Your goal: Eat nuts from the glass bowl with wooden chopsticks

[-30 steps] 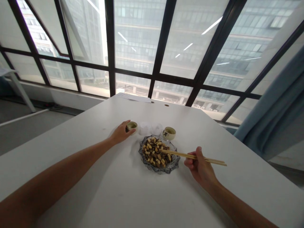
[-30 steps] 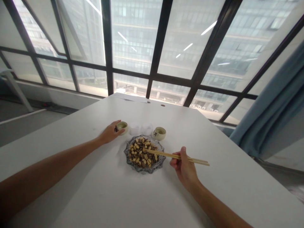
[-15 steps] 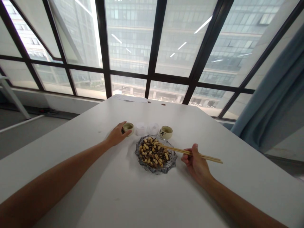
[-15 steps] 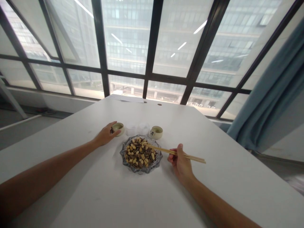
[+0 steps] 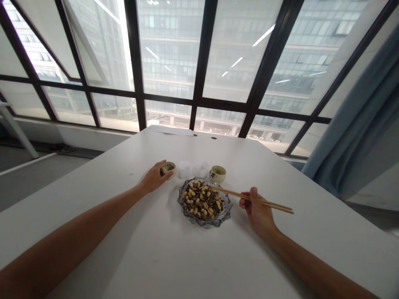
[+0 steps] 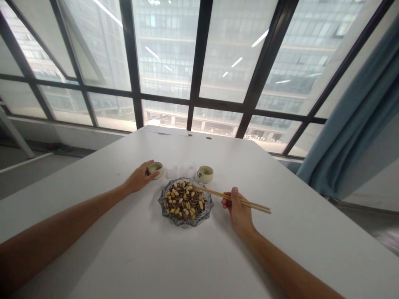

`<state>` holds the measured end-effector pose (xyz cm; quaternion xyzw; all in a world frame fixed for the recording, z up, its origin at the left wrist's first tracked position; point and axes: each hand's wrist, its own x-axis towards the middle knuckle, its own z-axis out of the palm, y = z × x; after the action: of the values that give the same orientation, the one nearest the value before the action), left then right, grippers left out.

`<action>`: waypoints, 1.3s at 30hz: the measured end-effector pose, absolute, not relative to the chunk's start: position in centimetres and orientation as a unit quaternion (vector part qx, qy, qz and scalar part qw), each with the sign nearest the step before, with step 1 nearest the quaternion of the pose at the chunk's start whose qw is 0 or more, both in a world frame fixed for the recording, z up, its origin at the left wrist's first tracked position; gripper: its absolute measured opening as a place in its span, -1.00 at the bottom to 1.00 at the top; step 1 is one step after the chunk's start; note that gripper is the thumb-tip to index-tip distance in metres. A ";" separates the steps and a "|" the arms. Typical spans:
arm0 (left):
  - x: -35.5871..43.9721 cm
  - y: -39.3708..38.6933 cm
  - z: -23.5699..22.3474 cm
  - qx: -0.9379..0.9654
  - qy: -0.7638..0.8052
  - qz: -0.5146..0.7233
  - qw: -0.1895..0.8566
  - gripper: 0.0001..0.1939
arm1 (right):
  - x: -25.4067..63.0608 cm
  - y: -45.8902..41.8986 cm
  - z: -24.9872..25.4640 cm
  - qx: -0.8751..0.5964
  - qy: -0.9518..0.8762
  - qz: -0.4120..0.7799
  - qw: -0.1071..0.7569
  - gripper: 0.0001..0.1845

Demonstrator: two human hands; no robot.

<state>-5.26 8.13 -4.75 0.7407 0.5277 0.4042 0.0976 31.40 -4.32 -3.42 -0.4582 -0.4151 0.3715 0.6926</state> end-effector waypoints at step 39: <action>-5.3 8.2 -5.0 0.745 0.524 0.402 0.092 -0.24 | 30.6 -8.1 1.9 -0.334 -0.864 -0.106 0.362 -0.63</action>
<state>-5.25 8.23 -4.99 0.7451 0.5239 0.4024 0.0922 30.64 -8.12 1.86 -0.3339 -0.8638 -0.1063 0.3620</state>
